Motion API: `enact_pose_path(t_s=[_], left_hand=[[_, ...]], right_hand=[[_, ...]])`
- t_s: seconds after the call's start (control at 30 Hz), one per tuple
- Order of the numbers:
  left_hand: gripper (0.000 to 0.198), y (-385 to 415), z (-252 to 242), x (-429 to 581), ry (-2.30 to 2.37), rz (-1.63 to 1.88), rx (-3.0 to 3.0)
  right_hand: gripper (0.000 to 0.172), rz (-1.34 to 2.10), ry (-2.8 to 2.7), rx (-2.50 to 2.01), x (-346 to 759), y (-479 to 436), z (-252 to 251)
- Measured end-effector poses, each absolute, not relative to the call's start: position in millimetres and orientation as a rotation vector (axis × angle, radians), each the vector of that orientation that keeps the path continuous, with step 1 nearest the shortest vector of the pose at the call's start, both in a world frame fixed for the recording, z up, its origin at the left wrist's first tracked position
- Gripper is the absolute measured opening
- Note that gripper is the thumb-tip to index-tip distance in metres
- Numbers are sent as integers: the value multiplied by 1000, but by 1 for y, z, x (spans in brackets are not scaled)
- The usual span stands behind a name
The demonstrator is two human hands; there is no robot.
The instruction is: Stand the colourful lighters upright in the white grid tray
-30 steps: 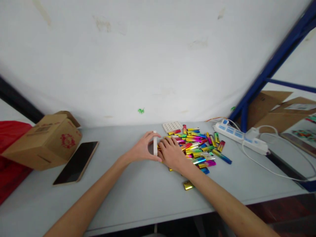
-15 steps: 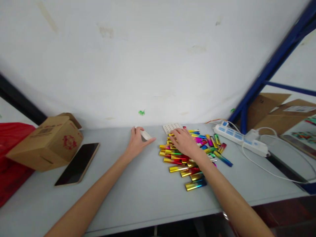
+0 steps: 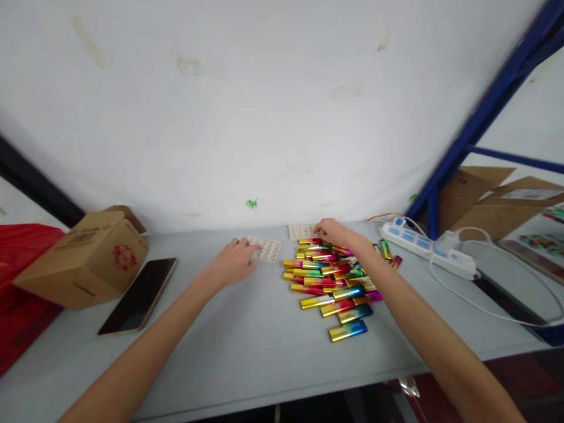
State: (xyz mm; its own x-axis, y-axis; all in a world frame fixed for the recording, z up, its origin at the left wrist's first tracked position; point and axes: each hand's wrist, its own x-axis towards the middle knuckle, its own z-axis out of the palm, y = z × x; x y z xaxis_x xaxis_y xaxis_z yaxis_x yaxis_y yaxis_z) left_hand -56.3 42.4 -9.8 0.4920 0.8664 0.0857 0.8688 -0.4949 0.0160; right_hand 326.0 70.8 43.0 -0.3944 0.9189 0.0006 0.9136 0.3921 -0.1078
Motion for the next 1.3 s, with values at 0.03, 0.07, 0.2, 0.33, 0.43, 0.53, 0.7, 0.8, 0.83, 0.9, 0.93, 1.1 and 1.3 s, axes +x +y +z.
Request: enact_pose_path(t_s=[0.03, 0.07, 0.2, 0.33, 0.43, 0.53, 0.7, 0.8, 0.83, 0.9, 0.93, 1.1, 1.3], left_hand=[[47, 45, -9, -53, -1560, -131, -2681], [45, 49, -8, -48, -1565, -158, -2680], [44, 74, -10, -24, -1568, -223, -2679], [46, 96, -11, -12, -1591, -285, -2655], [46, 98, -12, -13, -1612, -340, -2634], [47, 91, -14, -16, -1616, -412, -2614], [50, 78, -17, -25, -1615, -548, -2582], [46, 73, -16, -36, -1614, -600, -2583], [45, 71, -16, -41, -1612, -630, -2587], [42, 67, -12, -51, -1599, -746, -2611], [41, 64, -10, -55, -1588, -828, -2633], [76, 37, 8, -65, -1517, -1048, -2912], [81, 0, 10, -71, -1526, -788, -3048]], right_hand=[[37, 140, -2577, -1697, 325, 72, 44], [35, 139, -2585, -1696, 324, 72, 45], [32, 123, -2628, -1668, 323, 67, 49], [32, 89, -2664, -1674, 323, 56, 54], [33, 51, -2677, -1706, 319, 51, 54], [28, 16, -2683, -1737, 310, 51, 53], [20, 36, -2705, -1751, 301, 55, 56], [17, 60, -2716, -1731, 303, 55, 61], [18, 62, -2714, -1723, 304, 53, 64], [20, 51, -2697, -1703, 306, 48, 69], [21, 49, -2683, -1676, 306, 44, 71], [16, 195, -2675, -1333, 282, 11, 70], [10, 275, -2734, -1023, 231, -20, 52]])
